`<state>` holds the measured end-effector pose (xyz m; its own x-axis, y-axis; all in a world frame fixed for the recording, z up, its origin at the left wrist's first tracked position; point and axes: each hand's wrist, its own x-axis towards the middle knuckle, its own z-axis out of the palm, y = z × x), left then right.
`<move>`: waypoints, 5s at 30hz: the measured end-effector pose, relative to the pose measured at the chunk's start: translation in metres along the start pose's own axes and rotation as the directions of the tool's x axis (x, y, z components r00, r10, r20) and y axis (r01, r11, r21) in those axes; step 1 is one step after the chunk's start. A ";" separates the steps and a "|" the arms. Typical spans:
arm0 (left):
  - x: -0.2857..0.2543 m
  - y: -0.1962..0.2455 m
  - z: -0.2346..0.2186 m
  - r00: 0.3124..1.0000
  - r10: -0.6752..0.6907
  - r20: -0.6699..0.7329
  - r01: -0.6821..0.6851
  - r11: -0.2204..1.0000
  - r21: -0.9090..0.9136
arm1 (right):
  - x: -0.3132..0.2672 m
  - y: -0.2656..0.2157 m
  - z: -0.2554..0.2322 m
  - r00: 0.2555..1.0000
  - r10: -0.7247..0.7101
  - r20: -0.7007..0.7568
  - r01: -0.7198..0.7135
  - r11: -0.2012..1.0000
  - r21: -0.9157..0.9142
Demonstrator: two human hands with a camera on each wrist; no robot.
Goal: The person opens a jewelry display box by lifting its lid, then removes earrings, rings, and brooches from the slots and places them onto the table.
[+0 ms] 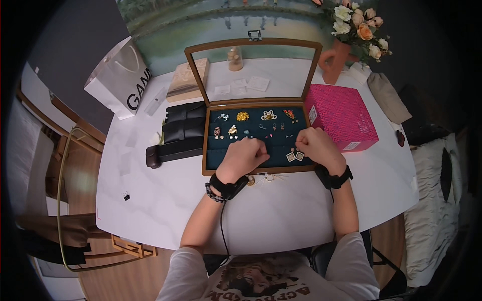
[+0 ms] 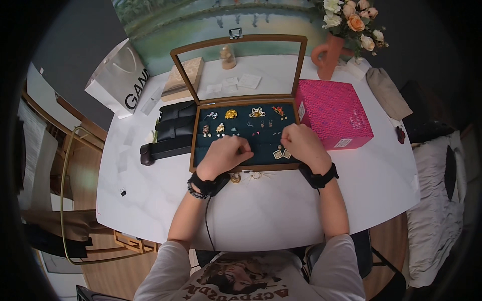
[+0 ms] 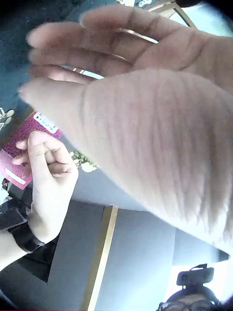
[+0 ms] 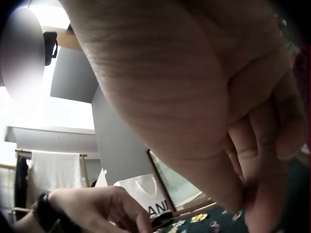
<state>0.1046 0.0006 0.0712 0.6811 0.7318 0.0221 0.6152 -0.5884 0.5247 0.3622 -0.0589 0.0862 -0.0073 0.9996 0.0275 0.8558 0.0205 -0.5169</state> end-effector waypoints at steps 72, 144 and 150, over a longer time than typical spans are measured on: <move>0.100 0.007 0.102 0.922 0.094 -0.376 -0.054 0.992 0.117 | 0.030 0.048 0.067 0.933 -0.158 -0.323 0.165 0.986 -0.004; 0.055 -0.041 0.067 0.878 0.073 -0.473 -0.065 0.997 0.034 | 0.055 0.007 0.081 0.938 -0.259 -0.231 0.284 0.955 0.082; 0.045 -0.024 0.057 0.916 0.056 -0.397 -0.075 0.997 -0.034 | 0.017 -0.016 0.036 0.987 -0.158 0.011 0.147 0.943 0.298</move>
<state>0.1428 0.0277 0.0117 0.5005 0.7740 0.3878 0.5483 -0.6301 0.5499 0.3293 -0.0415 0.0639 -0.1482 0.9840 0.0990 0.6522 0.1725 -0.7382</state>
